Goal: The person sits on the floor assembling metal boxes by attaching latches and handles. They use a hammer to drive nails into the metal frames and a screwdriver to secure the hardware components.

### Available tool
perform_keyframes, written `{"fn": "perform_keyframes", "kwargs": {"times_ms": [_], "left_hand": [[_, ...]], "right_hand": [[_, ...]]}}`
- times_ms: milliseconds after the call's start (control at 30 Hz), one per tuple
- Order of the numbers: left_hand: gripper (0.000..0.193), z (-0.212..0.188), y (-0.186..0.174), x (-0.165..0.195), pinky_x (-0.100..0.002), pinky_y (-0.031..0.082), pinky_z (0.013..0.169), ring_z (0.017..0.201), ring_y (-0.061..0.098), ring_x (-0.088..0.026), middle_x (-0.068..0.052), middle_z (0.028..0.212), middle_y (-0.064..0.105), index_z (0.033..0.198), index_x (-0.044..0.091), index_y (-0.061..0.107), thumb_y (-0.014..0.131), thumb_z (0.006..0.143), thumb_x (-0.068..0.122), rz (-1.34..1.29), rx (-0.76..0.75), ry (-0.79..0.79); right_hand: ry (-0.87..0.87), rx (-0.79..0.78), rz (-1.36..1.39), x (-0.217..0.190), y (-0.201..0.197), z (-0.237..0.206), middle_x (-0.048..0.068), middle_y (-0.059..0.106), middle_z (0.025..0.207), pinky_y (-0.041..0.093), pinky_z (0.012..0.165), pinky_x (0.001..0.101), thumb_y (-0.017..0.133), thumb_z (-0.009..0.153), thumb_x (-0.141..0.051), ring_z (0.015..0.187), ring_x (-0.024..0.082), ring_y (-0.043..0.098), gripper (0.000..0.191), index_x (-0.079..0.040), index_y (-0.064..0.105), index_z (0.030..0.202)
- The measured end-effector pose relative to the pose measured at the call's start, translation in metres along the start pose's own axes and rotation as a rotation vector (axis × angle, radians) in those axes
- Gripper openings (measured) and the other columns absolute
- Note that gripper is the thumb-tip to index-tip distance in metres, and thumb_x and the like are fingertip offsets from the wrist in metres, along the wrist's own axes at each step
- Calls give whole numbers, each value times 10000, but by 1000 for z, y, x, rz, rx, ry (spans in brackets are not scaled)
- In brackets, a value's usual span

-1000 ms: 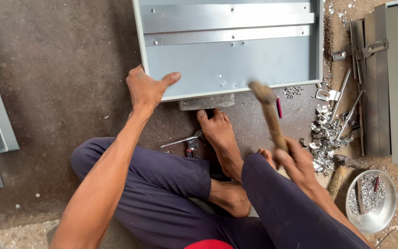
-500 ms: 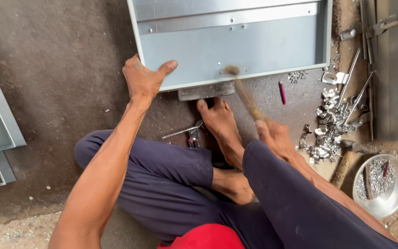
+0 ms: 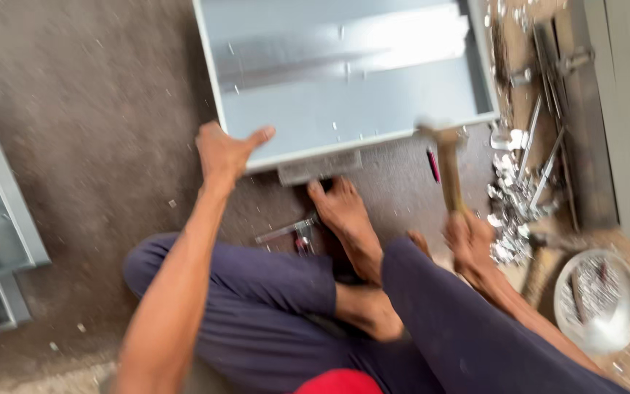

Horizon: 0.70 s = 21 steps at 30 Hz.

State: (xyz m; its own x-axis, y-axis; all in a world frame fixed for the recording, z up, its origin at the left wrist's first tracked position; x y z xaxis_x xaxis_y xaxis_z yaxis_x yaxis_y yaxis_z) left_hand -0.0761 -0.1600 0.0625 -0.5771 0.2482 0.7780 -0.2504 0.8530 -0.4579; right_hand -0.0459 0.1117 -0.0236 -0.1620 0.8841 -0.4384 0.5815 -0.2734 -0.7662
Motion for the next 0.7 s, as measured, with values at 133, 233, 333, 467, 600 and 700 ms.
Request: {"fn": "perform_keyframes", "kwargs": {"times_ms": [133,233,333,467,600,700], "left_hand": [[715,-21,3,42,-503,520,796,959,663,-386,-237,1080,685,1208,-26,650,930,651,325,367,286,390],[573,-35,44,80,-469,525,876,1003,657,-353,-174,1031,669,1210,94,652,840,731,345,225,-257,462],[714,-34,52,135,-504,461,957,1030,650,-355,-160,1072,662,1283,97,605,835,762,527,822,-505,704],[550,-18,-38,219,-450,538,824,936,659,-269,-120,1056,679,1207,161,706,788,863,583,840,-226,706],[373,-37,-120,243,-301,545,569,632,676,-144,-55,798,714,1003,100,747,633,1030,455,455,-165,574],[533,-40,-107,180,-322,460,536,600,522,-162,-142,754,668,850,-75,714,690,1055,416,135,-120,293]], "right_hand": [[180,89,-169,102,-118,-120,224,583,1124,451,856,456,484,1035,-483,998,347,556,496,-62,583,1278],[146,173,-99,109,-128,-128,184,657,910,517,678,422,535,1024,-403,779,274,639,393,-53,671,1141],[-55,353,198,117,-105,-114,167,660,1066,560,758,378,577,992,-351,907,240,652,405,-32,629,1236],[158,229,699,116,-63,-79,159,723,1142,538,880,394,650,972,-314,1061,258,682,442,-45,624,1323],[19,60,1192,60,-88,-65,164,650,1289,528,936,377,557,934,-379,1181,232,624,576,-44,513,1401],[296,-21,1570,47,-114,-75,171,602,1366,496,1008,386,357,961,-607,1221,270,612,726,-79,458,1448]]}}
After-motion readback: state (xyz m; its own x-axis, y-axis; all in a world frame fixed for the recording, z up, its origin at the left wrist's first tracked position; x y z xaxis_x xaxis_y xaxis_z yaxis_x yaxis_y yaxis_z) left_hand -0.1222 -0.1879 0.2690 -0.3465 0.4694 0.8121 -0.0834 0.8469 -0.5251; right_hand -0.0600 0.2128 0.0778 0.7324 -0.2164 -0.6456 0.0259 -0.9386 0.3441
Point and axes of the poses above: each hand's wrist, its own z-axis towards the middle knuckle, its own y-axis out of the palm, x = y × z, the point moved 4 cm from there along z, towards the middle knuckle
